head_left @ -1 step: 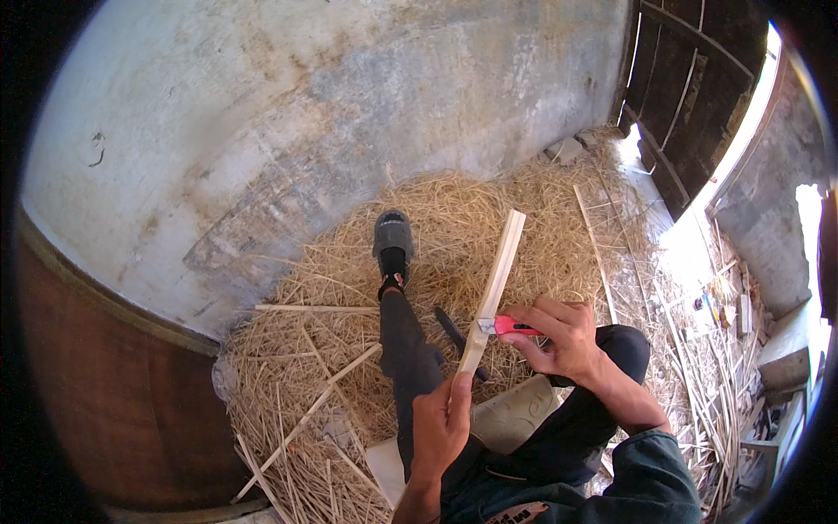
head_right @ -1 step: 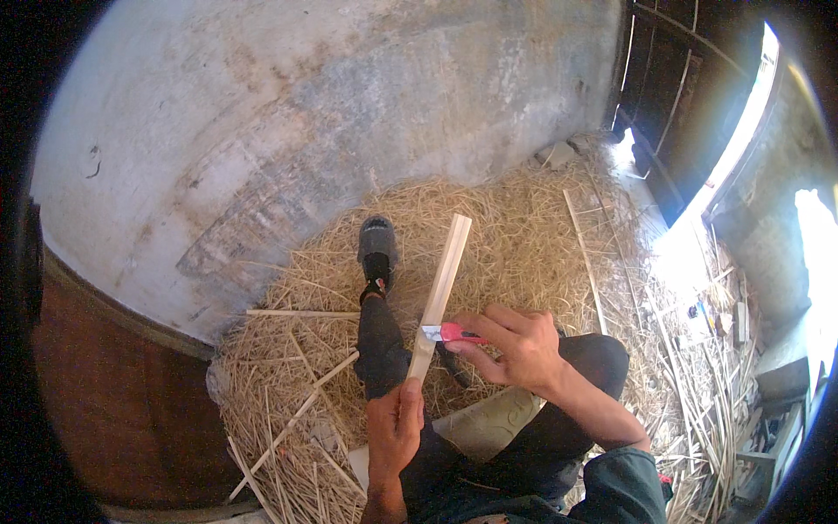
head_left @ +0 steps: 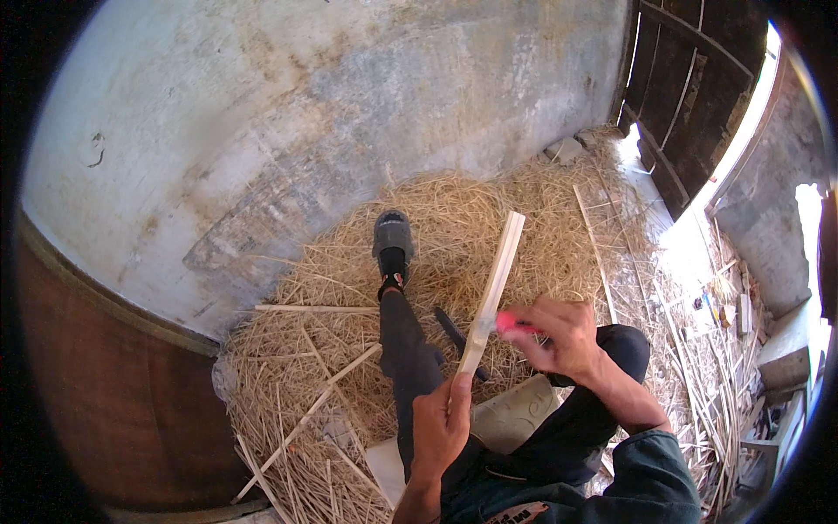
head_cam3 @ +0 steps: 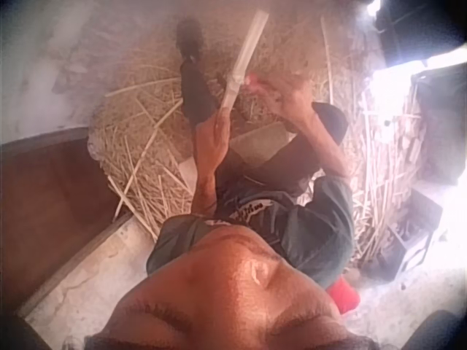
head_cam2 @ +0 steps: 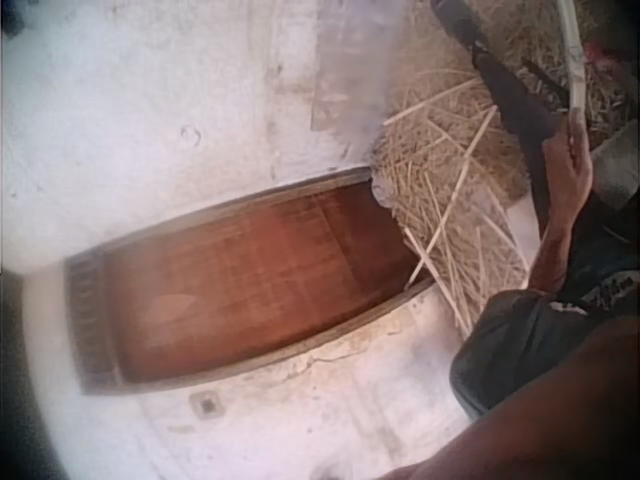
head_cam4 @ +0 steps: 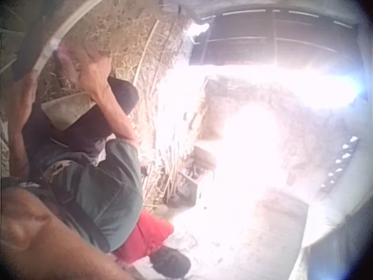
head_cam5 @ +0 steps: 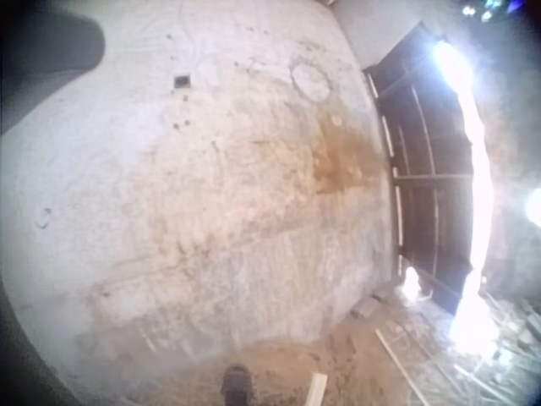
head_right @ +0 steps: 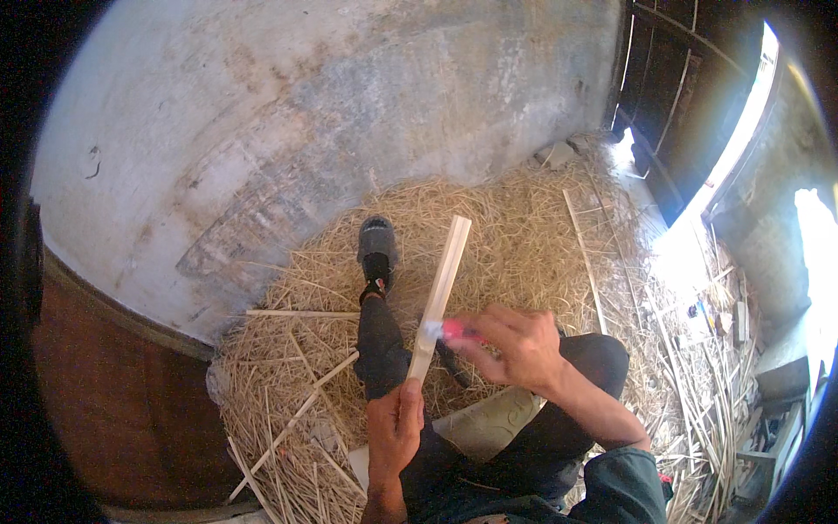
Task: The person sits on a hay-covered floor and uses a red utility knife to shave the surface of a long, thin bamboo strip. They hold the strip with their left hand and scrape along its length with the knife in their right hand, repeating the motion to smooth the material.
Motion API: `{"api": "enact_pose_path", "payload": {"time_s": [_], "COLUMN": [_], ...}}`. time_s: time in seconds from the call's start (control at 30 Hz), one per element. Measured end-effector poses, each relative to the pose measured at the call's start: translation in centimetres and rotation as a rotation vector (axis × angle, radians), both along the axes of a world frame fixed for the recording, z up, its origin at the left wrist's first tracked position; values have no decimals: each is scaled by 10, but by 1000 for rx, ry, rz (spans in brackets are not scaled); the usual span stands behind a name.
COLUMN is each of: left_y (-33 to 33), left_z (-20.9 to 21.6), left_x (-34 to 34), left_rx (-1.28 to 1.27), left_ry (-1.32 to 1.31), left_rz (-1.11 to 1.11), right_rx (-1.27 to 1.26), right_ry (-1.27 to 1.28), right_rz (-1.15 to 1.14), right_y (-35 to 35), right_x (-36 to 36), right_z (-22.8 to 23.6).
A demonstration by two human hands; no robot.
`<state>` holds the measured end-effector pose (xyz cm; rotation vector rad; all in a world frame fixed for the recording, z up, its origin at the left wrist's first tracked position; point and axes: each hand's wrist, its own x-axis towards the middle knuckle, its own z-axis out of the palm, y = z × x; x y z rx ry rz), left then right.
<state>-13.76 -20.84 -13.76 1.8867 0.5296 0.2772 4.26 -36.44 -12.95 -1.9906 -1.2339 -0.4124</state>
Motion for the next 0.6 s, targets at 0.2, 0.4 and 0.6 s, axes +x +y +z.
{"api": "enact_pose_path", "payload": {"time_s": [0.2,0.4,0.6], "left_y": [-7,7,12], "left_z": [-25,-13,-15], "left_x": [-41,-27,-16], "left_rx": [-115,-248,-190], "left_ry": [113,35,-70], "left_rz": [-113,-81,-43], "right_rx": [204,229,1], "right_ry": [180,118,14], "right_rz": [-457,-142,142], "right_y": [-21,-15,6], "right_x": [61,33,0], "right_z": [20,3,-7]}}
